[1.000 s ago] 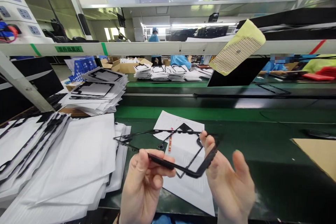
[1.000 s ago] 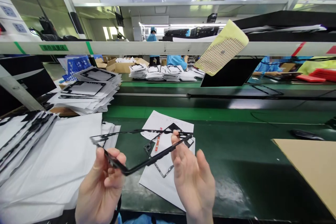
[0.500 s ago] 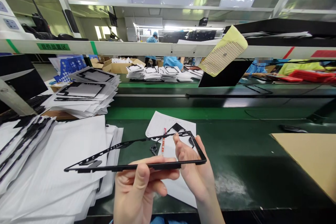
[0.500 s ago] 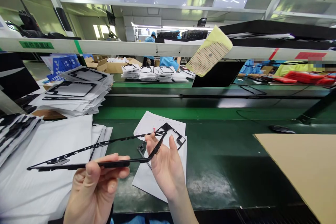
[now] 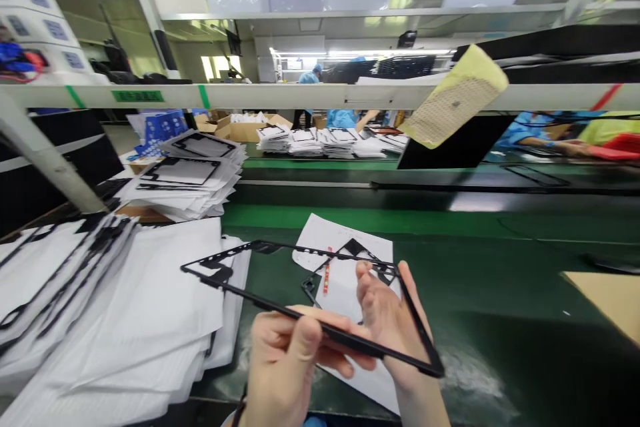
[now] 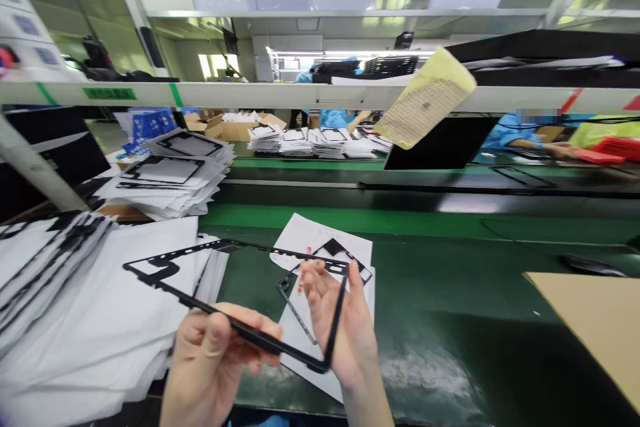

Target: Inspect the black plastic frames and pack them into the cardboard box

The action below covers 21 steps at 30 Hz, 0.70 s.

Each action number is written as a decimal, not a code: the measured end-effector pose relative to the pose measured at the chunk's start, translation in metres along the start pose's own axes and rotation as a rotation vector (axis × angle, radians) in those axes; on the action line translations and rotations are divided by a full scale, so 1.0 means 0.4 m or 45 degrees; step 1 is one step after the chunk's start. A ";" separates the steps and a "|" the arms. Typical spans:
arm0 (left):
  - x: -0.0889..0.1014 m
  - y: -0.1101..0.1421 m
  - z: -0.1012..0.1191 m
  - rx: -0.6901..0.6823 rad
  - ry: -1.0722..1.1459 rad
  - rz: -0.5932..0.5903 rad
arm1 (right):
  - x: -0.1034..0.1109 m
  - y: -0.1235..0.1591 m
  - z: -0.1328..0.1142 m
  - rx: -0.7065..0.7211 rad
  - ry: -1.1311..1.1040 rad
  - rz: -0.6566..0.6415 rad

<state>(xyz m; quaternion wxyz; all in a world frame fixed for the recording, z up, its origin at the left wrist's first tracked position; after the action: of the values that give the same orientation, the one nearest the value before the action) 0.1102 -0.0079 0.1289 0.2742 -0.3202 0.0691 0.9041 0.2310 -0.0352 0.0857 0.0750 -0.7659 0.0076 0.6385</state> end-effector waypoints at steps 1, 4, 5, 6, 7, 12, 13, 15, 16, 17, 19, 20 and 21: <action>-0.001 -0.003 -0.010 -0.003 -0.020 -0.048 | 0.011 -0.006 -0.001 -0.019 0.008 0.021; -0.002 -0.012 -0.035 -0.046 -0.131 -0.146 | 0.059 -0.031 -0.003 -0.057 0.034 0.102; -0.001 -0.016 -0.038 -0.081 -0.185 -0.163 | 0.077 -0.039 -0.005 -0.058 0.055 0.136; 0.003 -0.020 -0.038 -0.123 -0.232 -0.171 | 0.096 -0.044 -0.008 -0.053 0.090 0.167; 0.011 -0.025 -0.037 -0.165 -0.254 -0.174 | 0.113 -0.046 -0.013 -0.043 0.142 0.187; 0.110 -0.087 -0.061 -0.087 -0.078 -0.154 | 0.172 -0.006 -0.069 0.162 0.541 0.218; 0.137 -0.106 -0.075 -0.046 -0.115 -0.113 | 0.183 0.007 -0.078 0.213 0.621 0.245; 0.190 -0.139 -0.102 -0.024 -0.296 0.026 | 0.209 0.027 -0.089 0.298 0.755 0.312; 0.211 -0.150 -0.114 -0.032 -0.404 0.094 | 0.223 0.033 -0.089 0.332 0.804 0.337; 0.229 -0.156 -0.125 -0.042 -0.495 0.145 | 0.237 0.036 -0.085 0.354 0.845 0.347; 0.260 -0.154 -0.133 -0.071 -0.606 0.212 | 0.263 0.035 -0.063 0.338 0.945 0.327; 0.283 -0.147 -0.120 -0.114 -0.638 0.261 | 0.275 0.033 -0.049 0.308 1.009 0.302; 0.313 -0.134 -0.092 -0.184 -0.664 0.338 | 0.285 0.032 -0.034 0.273 1.078 0.272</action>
<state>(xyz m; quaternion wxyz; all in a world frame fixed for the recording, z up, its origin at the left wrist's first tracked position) 0.0783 0.0824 0.0253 0.1386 -0.0840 -0.0268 0.9864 0.2638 -0.0398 -0.0248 0.0780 -0.9425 0.1829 0.2688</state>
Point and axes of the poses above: each hand's wrist, its own y-axis away from the middle knuckle, its own x-axis out of the back of the hand, z = x × y, the point moved 7 cm from there along -y, towards the middle knuckle, and after that the axes turned 5 degrees about -y, right-handed, at the moved point
